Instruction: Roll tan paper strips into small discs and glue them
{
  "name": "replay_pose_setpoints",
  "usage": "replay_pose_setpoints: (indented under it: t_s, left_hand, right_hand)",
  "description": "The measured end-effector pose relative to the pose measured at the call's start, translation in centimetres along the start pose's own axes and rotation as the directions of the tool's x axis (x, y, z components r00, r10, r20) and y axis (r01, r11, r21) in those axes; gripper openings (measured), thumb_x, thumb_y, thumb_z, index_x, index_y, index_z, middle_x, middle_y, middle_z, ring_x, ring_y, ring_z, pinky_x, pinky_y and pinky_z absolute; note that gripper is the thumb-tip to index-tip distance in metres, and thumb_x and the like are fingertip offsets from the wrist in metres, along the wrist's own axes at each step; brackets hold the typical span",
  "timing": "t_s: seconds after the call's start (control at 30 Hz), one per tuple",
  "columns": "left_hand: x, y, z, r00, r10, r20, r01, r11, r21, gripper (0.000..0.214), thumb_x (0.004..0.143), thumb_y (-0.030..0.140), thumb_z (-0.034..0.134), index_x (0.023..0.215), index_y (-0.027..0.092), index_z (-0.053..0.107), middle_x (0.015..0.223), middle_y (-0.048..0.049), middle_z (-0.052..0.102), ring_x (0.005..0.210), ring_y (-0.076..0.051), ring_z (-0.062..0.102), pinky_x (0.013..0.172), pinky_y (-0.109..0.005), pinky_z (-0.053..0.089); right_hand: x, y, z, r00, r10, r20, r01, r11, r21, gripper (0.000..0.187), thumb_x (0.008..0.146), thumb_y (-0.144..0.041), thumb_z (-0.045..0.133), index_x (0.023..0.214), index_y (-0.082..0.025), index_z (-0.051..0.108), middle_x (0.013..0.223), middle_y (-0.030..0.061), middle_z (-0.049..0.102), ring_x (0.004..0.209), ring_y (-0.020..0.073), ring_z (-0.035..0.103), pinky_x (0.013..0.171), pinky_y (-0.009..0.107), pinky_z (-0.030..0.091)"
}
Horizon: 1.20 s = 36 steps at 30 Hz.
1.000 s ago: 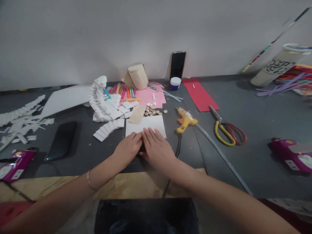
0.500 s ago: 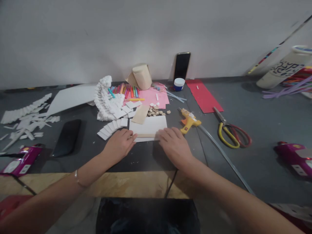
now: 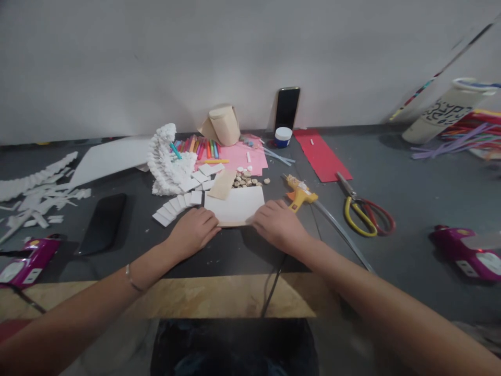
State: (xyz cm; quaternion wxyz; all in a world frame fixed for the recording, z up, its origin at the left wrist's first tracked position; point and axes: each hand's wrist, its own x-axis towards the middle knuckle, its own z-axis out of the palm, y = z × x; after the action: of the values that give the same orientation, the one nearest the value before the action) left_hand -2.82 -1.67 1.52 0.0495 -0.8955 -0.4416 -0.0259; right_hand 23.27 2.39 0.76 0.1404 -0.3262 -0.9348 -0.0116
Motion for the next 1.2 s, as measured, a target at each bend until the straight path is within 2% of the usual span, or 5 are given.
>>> replay_pose_setpoints:
  t_s: [0.13,0.27,0.57,0.8,1.2]
  left_hand:
    - [0.4,0.0,-0.4,0.991,-0.136,-0.020,0.122,0.938,-0.324,0.017,0.093,0.020,0.045,0.085,0.015,0.060,0.088,-0.0081,0.063,0.085,-0.020,0.056,0.076,-0.033,0.041]
    - [1.5,-0.6,-1.2,0.934,-0.290,0.209,0.357,0.726,-0.588,0.013,0.087,0.021,0.052,0.085,0.018,0.065,0.081,-0.0023,0.067,0.076,-0.016,0.059,0.068,-0.027,0.041]
    - [2.2,-1.9,-1.9,0.916,-0.298,0.269,0.399,0.742,-0.539,0.014,0.078,0.018,0.055,0.080,0.017,0.069,0.083,-0.0037,0.069,0.075,-0.016,0.059,0.067,-0.026,0.039]
    - [2.4,-2.2,-2.1,0.891,-0.286,0.353,0.448,0.684,-0.575,0.019,0.078,0.021,0.053,0.085,0.018,0.069,0.078,-0.0022,0.069,0.070,-0.015,0.060,0.063,-0.025,0.040]
    - [3.0,-1.7,-1.1,0.877,-0.382,0.291,0.478,0.645,-0.596,0.014,0.077,0.027,0.060,0.079,0.019,0.071,0.077,-0.0036,0.070,0.071,-0.016,0.059,0.065,-0.028,0.039]
  right_hand:
    - [0.8,0.3,-0.3,0.980,0.185,0.077,-0.198,0.953,0.231,0.017,0.086,-0.019,0.051,0.079,-0.016,0.065,0.079,0.0072,0.067,0.078,0.0190,0.056,0.072,0.030,0.038]
    - [2.0,0.5,-0.4,0.919,0.291,0.265,-0.377,0.846,0.378,0.020,0.088,-0.028,0.051,0.093,-0.018,0.067,0.084,0.0052,0.070,0.074,0.0172,0.061,0.065,0.026,0.039]
    - [3.6,0.7,-1.0,0.883,0.198,0.425,-0.407,0.774,0.485,0.037,0.088,-0.051,0.051,0.089,-0.021,0.073,0.082,0.0031,0.071,0.073,0.0160,0.060,0.063,0.025,0.038]
    - [4.5,0.7,-1.2,0.839,0.234,0.491,-0.477,0.751,0.458,0.037,0.085,-0.047,0.053,0.067,-0.019,0.070,0.058,-0.0003,0.060,0.055,0.0121,0.050,0.053,0.025,0.032]
    - [4.8,0.6,-0.7,0.847,0.258,0.466,-0.484,0.737,0.472,0.026,0.085,-0.038,0.055,0.078,-0.020,0.072,0.066,0.0008,0.067,0.056,0.0128,0.054,0.053,0.025,0.034]
